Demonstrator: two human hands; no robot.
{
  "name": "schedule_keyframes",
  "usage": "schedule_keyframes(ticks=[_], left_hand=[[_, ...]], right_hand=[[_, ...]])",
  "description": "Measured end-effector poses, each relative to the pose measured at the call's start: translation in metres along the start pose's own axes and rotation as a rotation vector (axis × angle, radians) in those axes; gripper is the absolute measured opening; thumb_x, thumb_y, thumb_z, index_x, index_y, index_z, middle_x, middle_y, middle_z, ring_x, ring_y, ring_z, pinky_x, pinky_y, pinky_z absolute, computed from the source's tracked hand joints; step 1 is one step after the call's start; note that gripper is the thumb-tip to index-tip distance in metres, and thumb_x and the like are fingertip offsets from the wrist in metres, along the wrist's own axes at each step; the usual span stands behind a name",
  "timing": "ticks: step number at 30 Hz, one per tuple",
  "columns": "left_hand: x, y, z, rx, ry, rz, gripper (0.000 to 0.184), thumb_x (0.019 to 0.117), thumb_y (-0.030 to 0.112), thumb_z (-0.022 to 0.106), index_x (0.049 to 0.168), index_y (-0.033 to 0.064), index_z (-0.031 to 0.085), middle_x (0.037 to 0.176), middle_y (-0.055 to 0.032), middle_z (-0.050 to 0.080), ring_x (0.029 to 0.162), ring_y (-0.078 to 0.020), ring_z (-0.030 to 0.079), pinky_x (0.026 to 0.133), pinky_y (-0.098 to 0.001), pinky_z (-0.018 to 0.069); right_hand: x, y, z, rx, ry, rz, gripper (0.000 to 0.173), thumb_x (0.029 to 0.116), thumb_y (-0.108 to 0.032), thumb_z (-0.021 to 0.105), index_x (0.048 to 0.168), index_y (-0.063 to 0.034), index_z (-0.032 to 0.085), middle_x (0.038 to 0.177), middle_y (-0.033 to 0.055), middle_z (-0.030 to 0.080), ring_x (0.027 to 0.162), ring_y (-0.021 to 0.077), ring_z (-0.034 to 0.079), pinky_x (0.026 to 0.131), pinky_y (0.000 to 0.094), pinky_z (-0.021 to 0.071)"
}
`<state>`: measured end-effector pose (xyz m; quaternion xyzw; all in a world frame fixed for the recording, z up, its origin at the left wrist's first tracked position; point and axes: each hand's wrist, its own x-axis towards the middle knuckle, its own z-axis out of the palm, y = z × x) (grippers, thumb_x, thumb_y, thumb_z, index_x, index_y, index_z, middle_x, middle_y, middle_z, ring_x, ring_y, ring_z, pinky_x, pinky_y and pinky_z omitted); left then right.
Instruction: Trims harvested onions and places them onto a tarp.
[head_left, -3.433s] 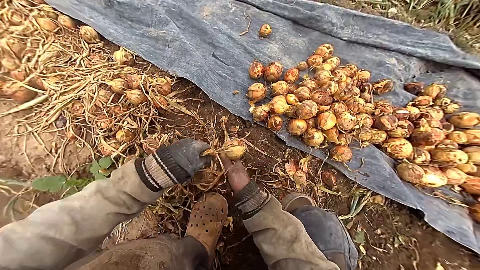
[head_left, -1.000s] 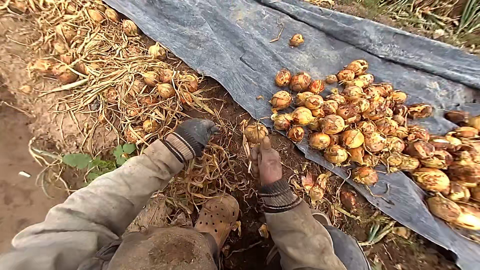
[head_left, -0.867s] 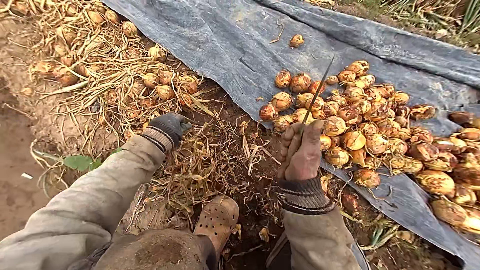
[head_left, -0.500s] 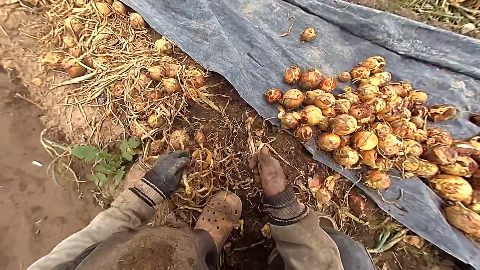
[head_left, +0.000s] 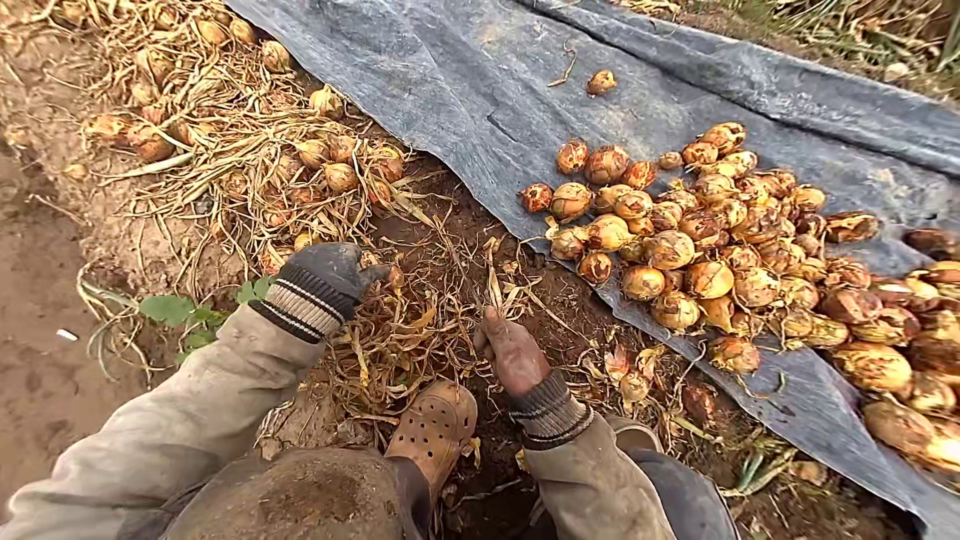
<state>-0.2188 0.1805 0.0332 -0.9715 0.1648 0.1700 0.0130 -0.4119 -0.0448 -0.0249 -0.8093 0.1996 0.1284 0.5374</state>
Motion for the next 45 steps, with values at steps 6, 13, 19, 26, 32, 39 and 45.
schedule_keyframes(ticks=[6, 13, 19, 26, 32, 39, 45], left_hand=[[0.061, 0.005, 0.031, 0.174, -0.179, -0.064, 0.068, 0.0831, 0.063, 0.074, 0.108, 0.0000, 0.070, 0.111, -0.0247, 0.069, 0.102, -0.0444, 0.068, 0.083, -0.0684, 0.0532], [-0.003, -0.010, 0.015, 0.164, -0.288, -0.180, 0.030, 0.0931, 0.014, 0.069, 0.115, -0.0071, 0.065, 0.117, -0.0282, 0.067, 0.112, -0.0459, 0.065, 0.093, -0.0646, 0.0515], [-0.035, -0.028, 0.014, -0.076, -0.182, -0.192, 0.034, 0.1017, 0.010, 0.058, 0.134, 0.0024, 0.062, 0.131, -0.0248, 0.065, 0.123, -0.0451, 0.061, 0.103, -0.0648, 0.0443], [-0.055, -0.051, 0.069, -0.686, 0.260, 0.018, 0.020, 0.0968, -0.002, 0.062, 0.114, -0.0028, 0.072, 0.113, -0.0195, 0.071, 0.104, -0.0288, 0.068, 0.095, -0.0522, 0.0532], [-0.097, 0.012, 0.060, -1.150, 0.207, 0.213, 0.024, 0.0884, 0.009, 0.062, 0.111, 0.0040, 0.068, 0.091, 0.0076, 0.072, 0.078, 0.0044, 0.066, 0.071, -0.0161, 0.0569], [-0.085, 0.010, 0.060, -1.059, 0.257, 0.648, 0.042, 0.0946, 0.060, 0.063, 0.098, 0.0191, 0.073, 0.092, 0.0138, 0.070, 0.082, 0.0072, 0.065, 0.070, -0.0140, 0.0554], [-0.072, -0.003, 0.049, -0.431, 0.529, 0.970, 0.037, 0.1013, 0.041, 0.055, 0.089, 0.0099, 0.073, 0.085, -0.0080, 0.073, 0.085, -0.0186, 0.070, 0.080, -0.0378, 0.0578]], right_hand=[[0.001, -0.001, -0.002, -0.002, -0.003, 0.029, 0.077, 0.1042, -0.067, 0.015, 0.089, -0.0120, 0.067, 0.067, 0.0052, 0.055, 0.062, 0.0233, 0.056, 0.063, 0.0483, 0.0492], [0.003, -0.002, 0.001, -0.025, -0.047, 0.038, 0.072, 0.1067, -0.062, 0.023, 0.096, -0.0086, 0.069, 0.077, 0.0097, 0.061, 0.072, 0.0274, 0.060, 0.070, 0.0524, 0.0503], [0.001, -0.004, 0.010, -0.029, -0.098, 0.081, 0.066, 0.1074, -0.059, 0.029, 0.096, -0.0072, 0.068, 0.083, 0.0123, 0.064, 0.080, 0.0301, 0.063, 0.076, 0.0553, 0.0506], [0.004, -0.003, 0.028, 0.035, -0.202, 0.192, 0.065, 0.1004, -0.065, 0.048, 0.122, -0.0040, 0.058, 0.094, 0.0187, 0.065, 0.086, 0.0334, 0.064, 0.080, 0.0556, 0.0519], [-0.014, -0.011, 0.029, 0.428, -0.177, -0.163, 0.082, 0.0841, -0.074, 0.064, 0.127, -0.0040, 0.064, 0.091, 0.0054, 0.066, 0.071, 0.0100, 0.057, 0.070, 0.0336, 0.0531], [-0.021, -0.014, 0.035, 0.413, 0.057, -0.269, 0.074, 0.0973, -0.077, 0.029, 0.094, -0.0142, 0.067, 0.066, -0.0020, 0.056, 0.057, 0.0073, 0.054, 0.055, 0.0314, 0.0502], [-0.016, -0.012, 0.039, 0.352, 0.092, -0.103, 0.073, 0.1031, -0.068, 0.026, 0.094, -0.0093, 0.070, 0.072, 0.0047, 0.063, 0.064, 0.0155, 0.061, 0.061, 0.0405, 0.0543]])
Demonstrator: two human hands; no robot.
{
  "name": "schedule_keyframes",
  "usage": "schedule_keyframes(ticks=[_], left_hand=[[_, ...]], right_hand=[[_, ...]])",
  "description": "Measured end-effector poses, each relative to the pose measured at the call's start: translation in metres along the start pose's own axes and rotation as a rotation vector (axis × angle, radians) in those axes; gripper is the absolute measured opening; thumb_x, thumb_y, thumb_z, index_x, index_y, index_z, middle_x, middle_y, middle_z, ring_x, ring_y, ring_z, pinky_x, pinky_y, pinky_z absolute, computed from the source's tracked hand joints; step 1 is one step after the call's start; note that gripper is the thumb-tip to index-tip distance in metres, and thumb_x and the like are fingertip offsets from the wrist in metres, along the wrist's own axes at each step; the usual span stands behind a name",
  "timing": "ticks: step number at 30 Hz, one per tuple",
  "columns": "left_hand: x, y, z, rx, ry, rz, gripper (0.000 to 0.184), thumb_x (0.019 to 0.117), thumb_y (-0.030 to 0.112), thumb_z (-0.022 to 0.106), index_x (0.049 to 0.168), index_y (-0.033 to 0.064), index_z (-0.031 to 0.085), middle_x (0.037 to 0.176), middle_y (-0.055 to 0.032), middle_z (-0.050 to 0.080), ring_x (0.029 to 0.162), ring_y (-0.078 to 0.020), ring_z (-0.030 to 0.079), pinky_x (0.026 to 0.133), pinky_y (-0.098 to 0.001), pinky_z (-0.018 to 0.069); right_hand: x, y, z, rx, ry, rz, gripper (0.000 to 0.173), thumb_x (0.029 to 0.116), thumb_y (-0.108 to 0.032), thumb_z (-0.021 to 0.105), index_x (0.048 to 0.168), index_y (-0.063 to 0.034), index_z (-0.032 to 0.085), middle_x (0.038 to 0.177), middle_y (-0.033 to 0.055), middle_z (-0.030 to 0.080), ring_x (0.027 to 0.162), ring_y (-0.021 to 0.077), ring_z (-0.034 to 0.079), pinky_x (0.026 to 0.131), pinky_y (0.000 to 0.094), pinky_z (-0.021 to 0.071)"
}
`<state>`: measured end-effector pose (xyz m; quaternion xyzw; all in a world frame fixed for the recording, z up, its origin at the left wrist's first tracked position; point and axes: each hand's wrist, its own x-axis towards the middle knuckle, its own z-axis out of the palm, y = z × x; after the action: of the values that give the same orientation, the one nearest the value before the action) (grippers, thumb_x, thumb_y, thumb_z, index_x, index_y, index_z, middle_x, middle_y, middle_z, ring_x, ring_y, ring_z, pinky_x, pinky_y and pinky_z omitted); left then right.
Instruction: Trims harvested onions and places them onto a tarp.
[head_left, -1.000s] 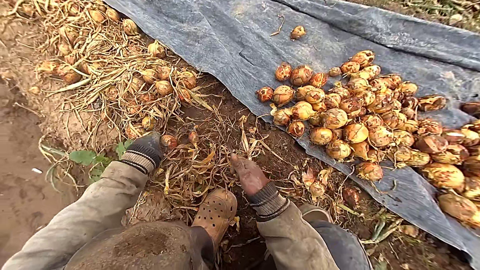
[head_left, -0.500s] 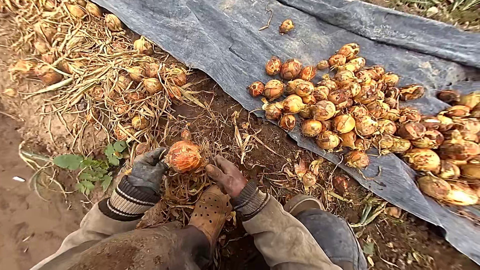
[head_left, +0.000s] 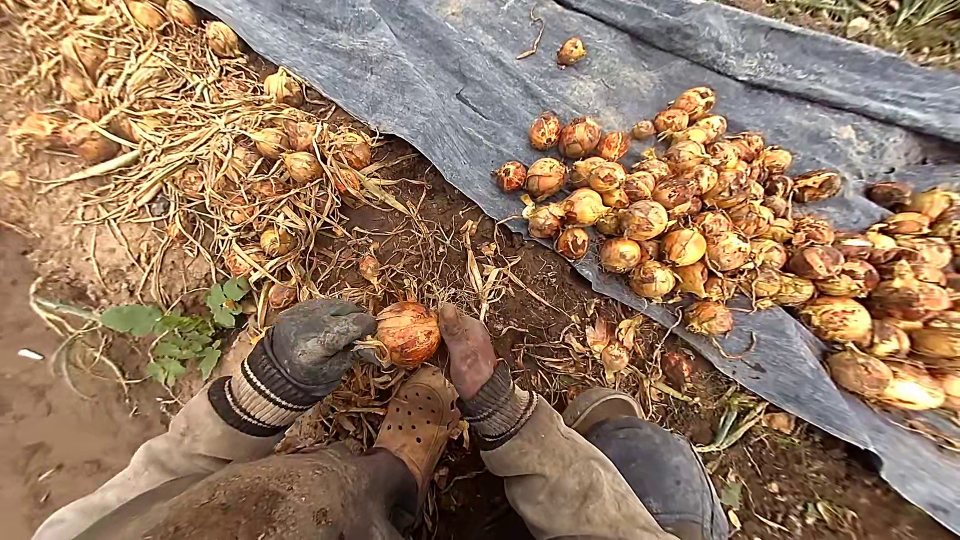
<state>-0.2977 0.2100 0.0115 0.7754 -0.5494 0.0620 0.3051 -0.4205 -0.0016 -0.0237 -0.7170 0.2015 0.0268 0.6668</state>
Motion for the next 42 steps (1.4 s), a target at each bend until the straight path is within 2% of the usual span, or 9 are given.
schedule_keyframes(ticks=[4, 8, 12, 13, 15, 17, 24, 35, 42], left_hand=[[0.003, -0.003, 0.004, 0.236, -0.028, -0.032, 0.023, 0.0934, 0.022, 0.054, 0.086, 0.0072, 0.070, 0.077, -0.0129, 0.069, 0.073, -0.0308, 0.070, 0.064, -0.0487, 0.0554], [0.013, -0.028, 0.009, 0.126, 0.106, -0.670, 0.032, 0.0991, 0.031, 0.067, 0.101, -0.0007, 0.073, 0.100, -0.0197, 0.073, 0.095, -0.0342, 0.071, 0.086, -0.0579, 0.0547], [0.041, -0.014, 0.012, -0.055, -0.086, -0.619, 0.023, 0.0981, 0.024, 0.068, 0.107, 0.0028, 0.070, 0.103, -0.0153, 0.071, 0.093, -0.0261, 0.070, 0.085, -0.0512, 0.0572], [0.051, -0.004, 0.014, -0.081, -0.256, -0.555, 0.022, 0.0986, 0.027, 0.067, 0.107, 0.0062, 0.071, 0.102, -0.0119, 0.071, 0.093, -0.0234, 0.070, 0.086, -0.0490, 0.0579], [0.076, 0.008, 0.026, -0.104, -0.565, -0.486, 0.026, 0.1018, 0.037, 0.062, 0.105, 0.0145, 0.074, 0.096, -0.0047, 0.073, 0.089, -0.0190, 0.070, 0.082, -0.0462, 0.0575], [0.106, -0.005, 0.042, -0.025, -0.615, -0.448, 0.031, 0.1054, 0.039, 0.055, 0.111, 0.0160, 0.076, 0.108, -0.0050, 0.074, 0.101, -0.0220, 0.071, 0.090, -0.0503, 0.0558], [0.126, -0.154, 0.069, 0.426, -0.814, -0.940, 0.059, 0.0942, 0.061, 0.060, 0.102, 0.0040, 0.074, 0.103, -0.0237, 0.071, 0.101, -0.0441, 0.069, 0.085, -0.0698, 0.0521], [0.096, -0.153, 0.077, 0.459, -0.854, -0.871, 0.035, 0.0993, 0.037, 0.060, 0.111, 0.0058, 0.072, 0.109, -0.0214, 0.071, 0.105, -0.0429, 0.068, 0.087, -0.0676, 0.0528], [0.076, -0.160, 0.075, 0.340, -0.708, -0.941, 0.051, 0.1017, 0.053, 0.052, 0.125, 0.0116, 0.070, 0.118, -0.0200, 0.070, 0.114, -0.0417, 0.066, 0.095, -0.0687, 0.0495]], right_hand=[[0.005, 0.005, 0.003, 0.002, 0.076, -0.022, 0.071, 0.1044, -0.065, 0.030, 0.068, -0.0113, 0.058, 0.054, 0.0009, 0.045, 0.047, 0.0151, 0.045, 0.047, 0.0387, 0.0417], [0.009, 0.013, 0.001, -0.055, 0.087, 0.035, 0.071, 0.1037, -0.067, 0.024, 0.069, -0.0130, 0.054, 0.055, 0.0013, 0.043, 0.048, 0.0162, 0.044, 0.047, 0.0379, 0.0399], [0.025, 0.017, -0.004, -0.379, -0.300, 0.352, 0.083, 0.1039, -0.069, 0.019, 0.107, -0.0037, 0.070, 0.104, 0.0202, 0.069, 0.102, 0.0359, 0.066, 0.094, 0.0596, 0.0490], [0.028, 0.019, -0.005, -0.347, -0.309, 0.375, 0.081, 0.1039, -0.068, 0.021, 0.110, -0.0036, 0.070, 0.103, 0.0194, 0.068, 0.100, 0.0342, 0.065, 0.093, 0.0573, 0.0495], [0.031, 0.021, -0.011, -0.142, -0.154, 0.371, 0.074, 0.1046, -0.067, 0.024, 0.092, -0.0059, 0.064, 0.069, 0.0081, 0.054, 0.059, 0.0199, 0.052, 0.059, 0.0399, 0.0476], [0.037, 0.011, -0.031, 0.108, 0.008, 0.342, 0.071, 0.1053, -0.066, 0.022, 0.082, -0.0093, 0.058, 0.054, -0.0003, 0.044, 0.040, 0.0102, 0.038, 0.040, 0.0287, 0.0383], [0.055, -0.034, -0.120, 0.315, 0.572, -0.153, 0.064, 0.1050, -0.067, 0.019, 0.082, -0.0191, 0.056, 0.057, -0.0049, 0.048, 0.042, 0.0086, 0.045, 0.039, 0.0269, 0.0428], [0.043, 0.006, -0.059, 0.050, 0.183, 0.175, 0.076, 0.1034, -0.069, 0.016, 0.086, -0.0115, 0.062, 0.055, 0.0013, 0.047, 0.043, 0.0146, 0.044, 0.042, 0.0343, 0.0423], [0.039, 0.010, -0.054, -0.018, 0.124, 0.232, 0.076, 0.1037, -0.069, 0.016, 0.088, -0.0102, 0.063, 0.058, 0.0043, 0.047, 0.045, 0.0193, 0.045, 0.046, 0.0409, 0.0441]])
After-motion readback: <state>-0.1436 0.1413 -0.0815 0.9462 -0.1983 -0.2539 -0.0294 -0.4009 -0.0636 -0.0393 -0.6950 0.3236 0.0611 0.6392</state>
